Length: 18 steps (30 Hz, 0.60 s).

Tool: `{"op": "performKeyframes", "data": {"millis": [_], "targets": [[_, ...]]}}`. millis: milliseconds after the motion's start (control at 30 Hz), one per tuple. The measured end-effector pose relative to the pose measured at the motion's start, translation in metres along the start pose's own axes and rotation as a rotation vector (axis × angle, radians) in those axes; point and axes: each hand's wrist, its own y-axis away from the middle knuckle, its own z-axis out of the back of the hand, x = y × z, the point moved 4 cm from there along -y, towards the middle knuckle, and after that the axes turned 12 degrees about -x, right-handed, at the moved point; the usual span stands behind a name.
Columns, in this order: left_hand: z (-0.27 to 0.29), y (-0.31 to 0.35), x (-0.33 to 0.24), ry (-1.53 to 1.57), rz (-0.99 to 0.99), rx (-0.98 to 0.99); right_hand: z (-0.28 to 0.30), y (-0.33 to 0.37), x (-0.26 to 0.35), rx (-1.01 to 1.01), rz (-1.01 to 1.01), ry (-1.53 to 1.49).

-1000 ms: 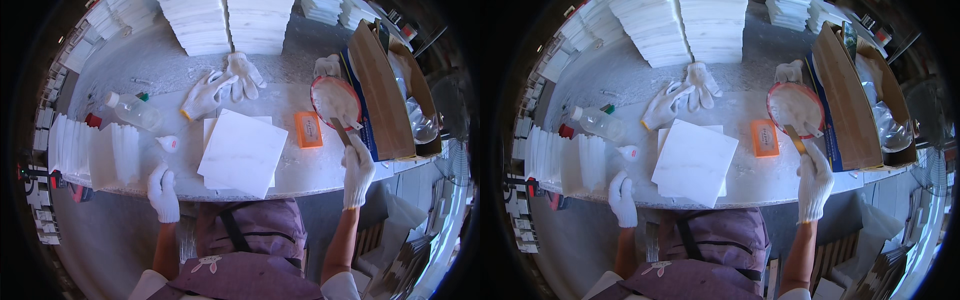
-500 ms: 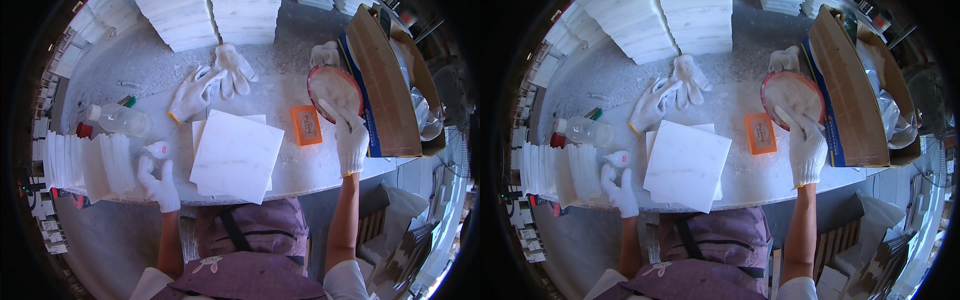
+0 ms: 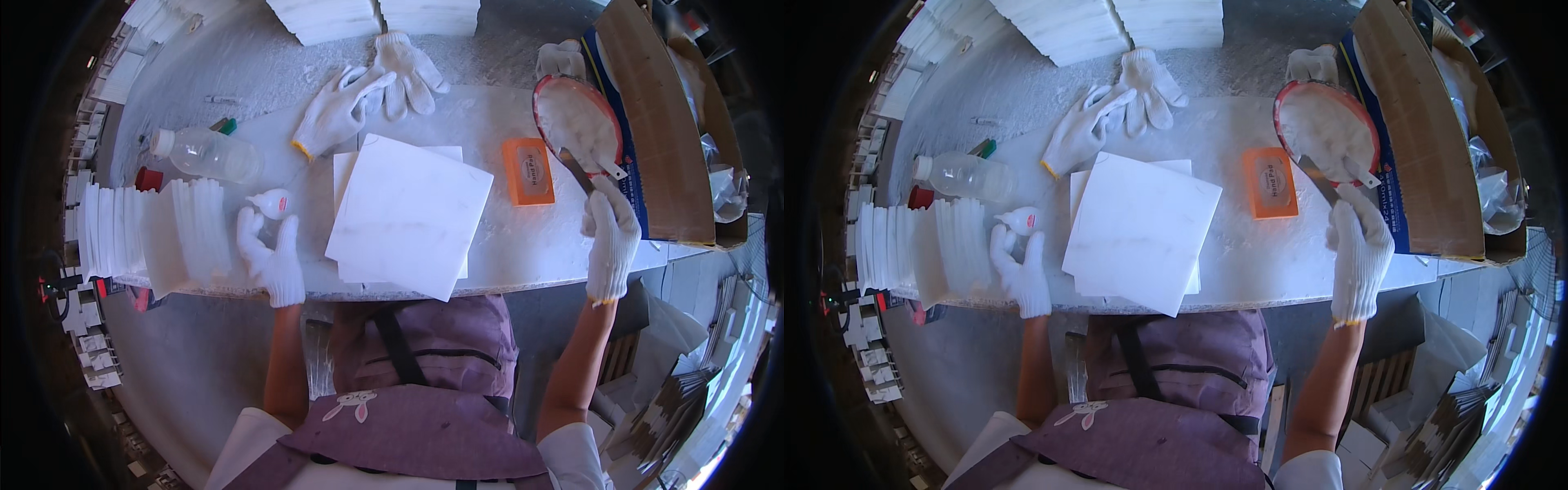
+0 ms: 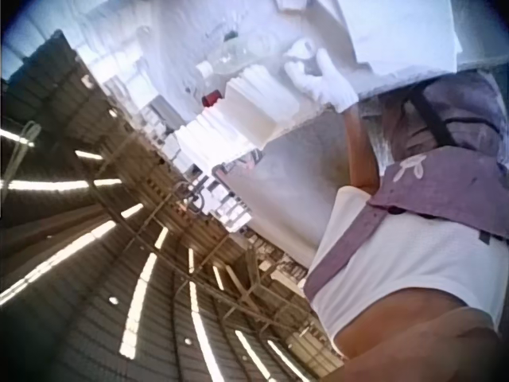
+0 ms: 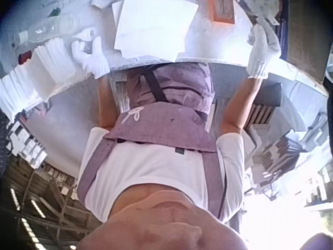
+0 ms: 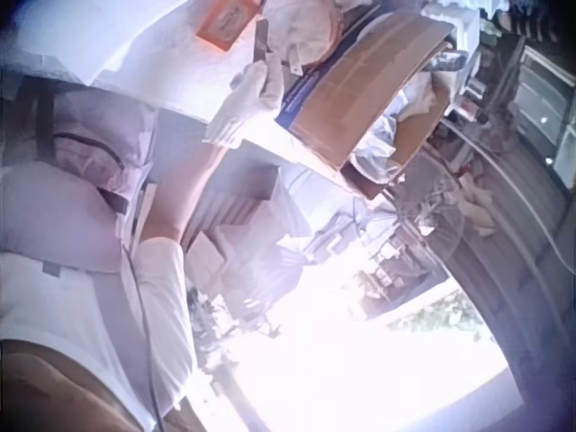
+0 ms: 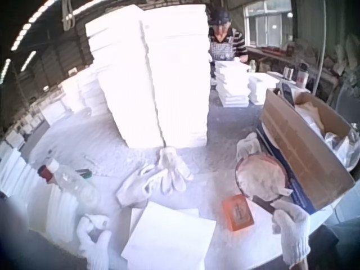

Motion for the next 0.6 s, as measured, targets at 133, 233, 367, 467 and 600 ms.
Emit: {"op": "performKeyframes", "data": {"millis": [133, 233, 367, 467, 600], "targets": [[-0.008, -0.007, -0.022, 0.136, 0.025, 0.085, 0.013, 0.034, -0.006, 0.083, -0.117, -0.043], [-0.015, -0.011, -0.008, 0.188, -0.072, 0.157, 0.012, 0.06, -0.008, 0.144, -0.215, -0.079], [-0.016, -0.008, -0.003, 0.203, -0.065, 0.079, 0.003, 0.081, -0.009, 0.175, -0.238, -0.098], [-0.018, -0.009, -0.003, 0.229, -0.069, 0.108, -0.005, 0.086, -0.002, 0.181, -0.234, -0.063], [-0.018, -0.009, -0.014, 0.264, 0.004, 0.09, -0.012, 0.088, 0.002, 0.201, -0.209, -0.105]]}}
